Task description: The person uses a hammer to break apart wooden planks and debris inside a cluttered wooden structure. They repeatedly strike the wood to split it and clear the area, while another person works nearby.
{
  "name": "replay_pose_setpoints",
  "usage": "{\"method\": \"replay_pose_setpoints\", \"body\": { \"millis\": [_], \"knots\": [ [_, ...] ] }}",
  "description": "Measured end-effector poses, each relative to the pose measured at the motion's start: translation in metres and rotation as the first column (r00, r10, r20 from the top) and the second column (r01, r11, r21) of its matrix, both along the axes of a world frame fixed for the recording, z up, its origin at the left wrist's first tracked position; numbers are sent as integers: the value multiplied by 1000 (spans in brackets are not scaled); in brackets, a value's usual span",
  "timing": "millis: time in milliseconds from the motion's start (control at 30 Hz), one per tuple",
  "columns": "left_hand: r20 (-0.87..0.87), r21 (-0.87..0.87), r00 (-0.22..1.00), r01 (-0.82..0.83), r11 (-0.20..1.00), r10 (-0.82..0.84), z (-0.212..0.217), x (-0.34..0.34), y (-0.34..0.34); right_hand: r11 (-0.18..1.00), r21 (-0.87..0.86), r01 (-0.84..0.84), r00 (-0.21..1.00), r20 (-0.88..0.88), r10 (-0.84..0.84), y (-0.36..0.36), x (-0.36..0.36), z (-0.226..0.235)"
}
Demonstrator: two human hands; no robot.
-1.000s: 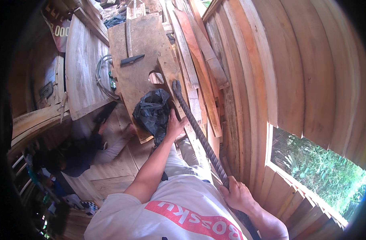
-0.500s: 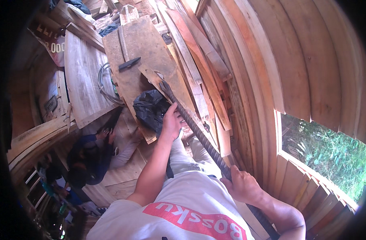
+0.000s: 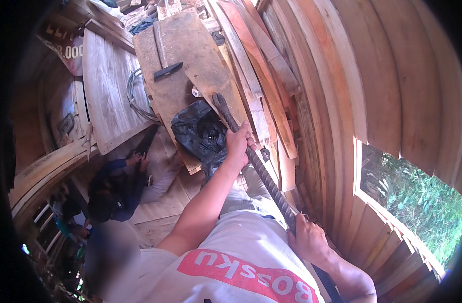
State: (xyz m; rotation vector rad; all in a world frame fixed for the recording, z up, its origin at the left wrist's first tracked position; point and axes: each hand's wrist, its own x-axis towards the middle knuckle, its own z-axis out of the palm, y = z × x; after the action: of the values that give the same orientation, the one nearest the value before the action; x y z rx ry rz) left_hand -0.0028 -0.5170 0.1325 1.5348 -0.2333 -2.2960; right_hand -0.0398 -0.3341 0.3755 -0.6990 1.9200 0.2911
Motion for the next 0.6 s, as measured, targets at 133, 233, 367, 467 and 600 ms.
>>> {"method": "replay_pose_setpoints", "body": {
  "millis": [133, 233, 367, 467, 600],
  "knots": [
    [32, 18, 998, 47, 999, -47, 3, 6, -10, 995, -98, 16, 998, 60, -10, 6, 1, -1],
    [43, 14, 994, 100, 995, -101, -12, 5, -13, 994, -104, -31, 997, 66, 38, -2, -1, 3],
    [119, 0, 980, 159, 987, -158, -16, 2, -18, 992, -128, -5, 993, 115, 20, -4, -7, -2],
    [137, 3, 977, 168, 986, -166, -16, 0, -14, 997, -78, 3, 991, 131, 7, -2, -12, -3],
    [164, -27, 975, 155, 988, -149, -13, -4, -9, 977, -215, 10, 990, 140, 21, 11, -19, -11]
  ]
}}
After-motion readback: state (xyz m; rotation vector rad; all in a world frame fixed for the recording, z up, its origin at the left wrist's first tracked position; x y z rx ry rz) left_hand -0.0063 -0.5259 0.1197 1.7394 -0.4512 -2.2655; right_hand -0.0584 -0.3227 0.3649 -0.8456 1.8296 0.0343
